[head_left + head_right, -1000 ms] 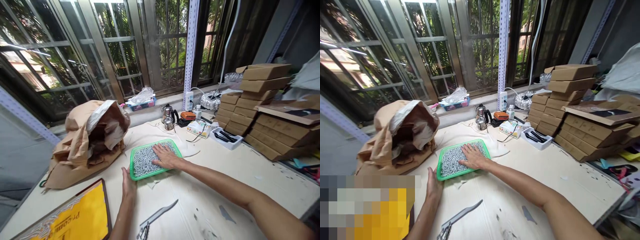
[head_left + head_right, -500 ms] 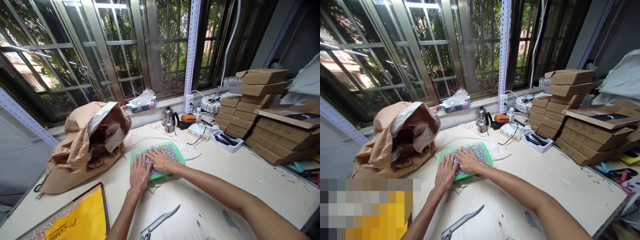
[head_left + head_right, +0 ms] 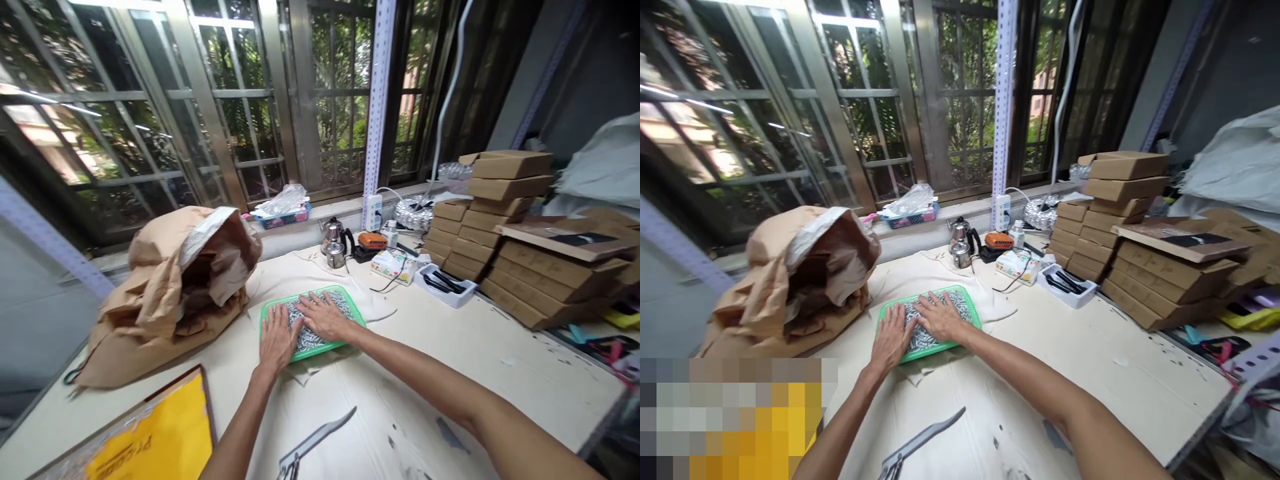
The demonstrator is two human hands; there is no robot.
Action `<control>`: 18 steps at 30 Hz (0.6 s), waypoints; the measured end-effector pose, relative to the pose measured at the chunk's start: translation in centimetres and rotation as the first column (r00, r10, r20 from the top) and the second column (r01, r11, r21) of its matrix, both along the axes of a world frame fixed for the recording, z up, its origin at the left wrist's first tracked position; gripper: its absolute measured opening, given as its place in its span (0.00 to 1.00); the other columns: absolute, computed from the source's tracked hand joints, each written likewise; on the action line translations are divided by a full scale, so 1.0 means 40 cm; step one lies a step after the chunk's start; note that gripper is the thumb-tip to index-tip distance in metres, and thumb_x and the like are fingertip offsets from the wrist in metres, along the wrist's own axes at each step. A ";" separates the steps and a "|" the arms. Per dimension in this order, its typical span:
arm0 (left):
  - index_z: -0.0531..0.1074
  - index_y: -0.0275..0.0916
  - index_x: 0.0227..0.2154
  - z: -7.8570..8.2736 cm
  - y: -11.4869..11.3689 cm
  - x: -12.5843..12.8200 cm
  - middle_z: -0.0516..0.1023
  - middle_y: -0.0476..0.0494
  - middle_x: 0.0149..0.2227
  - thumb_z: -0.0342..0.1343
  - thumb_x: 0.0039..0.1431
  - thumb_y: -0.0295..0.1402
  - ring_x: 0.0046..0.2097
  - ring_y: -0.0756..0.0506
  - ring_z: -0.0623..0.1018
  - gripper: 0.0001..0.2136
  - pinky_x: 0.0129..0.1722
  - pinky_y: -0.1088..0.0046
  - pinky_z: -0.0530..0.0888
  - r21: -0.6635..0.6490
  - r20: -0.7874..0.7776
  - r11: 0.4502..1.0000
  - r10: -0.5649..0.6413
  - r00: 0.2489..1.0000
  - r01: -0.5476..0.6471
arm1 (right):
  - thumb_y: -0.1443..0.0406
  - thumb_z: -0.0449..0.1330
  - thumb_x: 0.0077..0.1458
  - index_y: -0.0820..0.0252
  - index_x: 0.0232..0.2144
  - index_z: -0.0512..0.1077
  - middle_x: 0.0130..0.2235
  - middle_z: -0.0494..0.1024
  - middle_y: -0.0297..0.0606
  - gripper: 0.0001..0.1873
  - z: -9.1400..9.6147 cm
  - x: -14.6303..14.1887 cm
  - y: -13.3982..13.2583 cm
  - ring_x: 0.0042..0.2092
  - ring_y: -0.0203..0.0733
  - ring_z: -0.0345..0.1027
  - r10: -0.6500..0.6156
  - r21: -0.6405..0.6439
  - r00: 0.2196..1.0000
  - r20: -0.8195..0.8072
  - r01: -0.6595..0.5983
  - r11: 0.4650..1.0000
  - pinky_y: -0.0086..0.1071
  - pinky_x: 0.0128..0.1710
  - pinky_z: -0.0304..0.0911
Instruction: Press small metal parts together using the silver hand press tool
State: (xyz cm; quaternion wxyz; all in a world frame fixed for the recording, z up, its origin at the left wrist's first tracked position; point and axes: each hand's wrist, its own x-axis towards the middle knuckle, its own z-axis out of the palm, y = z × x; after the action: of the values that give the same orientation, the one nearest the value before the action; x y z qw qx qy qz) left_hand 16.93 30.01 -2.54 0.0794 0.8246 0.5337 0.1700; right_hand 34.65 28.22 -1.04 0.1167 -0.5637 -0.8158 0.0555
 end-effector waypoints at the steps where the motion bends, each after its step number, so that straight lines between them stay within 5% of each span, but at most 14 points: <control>1: 0.53 0.29 0.66 0.019 -0.018 -0.001 0.48 0.32 0.69 0.35 0.67 0.50 0.70 0.32 0.46 0.33 0.66 0.47 0.48 -0.003 0.009 1.000 -0.005 1.000 0.005 | 0.53 0.39 0.67 0.54 0.67 0.52 0.69 0.49 0.40 0.30 0.002 0.000 0.002 0.70 0.54 0.35 0.004 -0.015 1.000 0.015 -0.004 1.000 0.61 0.65 0.30; 6: 0.52 0.32 0.66 0.146 -0.144 -0.079 0.49 0.36 0.69 0.32 0.69 0.47 0.70 0.36 0.45 0.31 0.66 0.50 0.48 0.111 -0.009 0.992 -0.053 0.999 0.054 | 0.48 0.41 0.66 0.55 0.68 0.50 0.70 0.39 0.43 0.34 0.042 0.009 -0.004 0.70 0.58 0.31 0.037 -0.089 0.997 0.072 -0.030 0.996 0.62 0.64 0.30; 10: 0.60 0.35 0.63 0.225 -0.243 -0.259 0.58 0.37 0.67 0.39 0.70 0.43 0.69 0.36 0.50 0.25 0.66 0.48 0.49 0.191 -0.155 0.982 0.026 0.988 0.004 | 0.53 0.41 0.67 0.54 0.67 0.53 0.70 0.43 0.42 0.29 0.098 0.004 -0.070 0.70 0.56 0.30 0.023 0.192 0.998 -0.063 -0.011 0.981 0.63 0.64 0.31; 14: 0.72 0.38 0.52 0.226 -0.378 -0.470 0.71 0.37 0.58 0.47 0.68 0.35 0.64 0.37 0.64 0.16 0.63 0.47 0.57 0.153 -0.244 0.983 0.135 0.960 -0.099 | 0.56 0.43 0.68 0.55 0.58 0.66 0.57 0.73 0.44 0.23 0.104 -0.046 -0.254 0.58 0.51 0.64 0.202 0.252 0.950 -0.236 -0.141 0.957 0.57 0.60 0.51; 16: 0.75 0.37 0.47 0.198 -0.466 -0.542 0.77 0.37 0.52 0.49 0.66 0.33 0.58 0.37 0.71 0.13 0.61 0.49 0.62 0.139 -0.250 0.982 0.162 0.955 -0.130 | 0.58 0.46 0.67 0.57 0.50 0.72 0.47 0.78 0.44 0.20 0.071 -0.080 -0.376 0.49 0.47 0.71 0.316 0.196 0.900 -0.301 -0.266 0.944 0.46 0.52 0.65; 18: 0.76 0.36 0.44 0.160 -0.555 -0.581 0.79 0.38 0.47 0.50 0.66 0.32 0.51 0.38 0.75 0.12 0.56 0.54 0.69 0.103 -0.228 0.987 0.140 0.964 -0.119 | 0.60 0.47 0.67 0.57 0.46 0.74 0.43 0.79 0.43 0.17 0.028 -0.109 -0.484 0.45 0.45 0.72 0.359 0.154 0.879 -0.314 -0.326 0.933 0.40 0.45 0.69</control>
State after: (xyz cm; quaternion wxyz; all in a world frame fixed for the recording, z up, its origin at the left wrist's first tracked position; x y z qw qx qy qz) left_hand -6.31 7.82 3.85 -0.0322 0.8049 0.5841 0.0998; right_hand 30.27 8.85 0.07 0.2699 -0.3864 -0.8721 0.1316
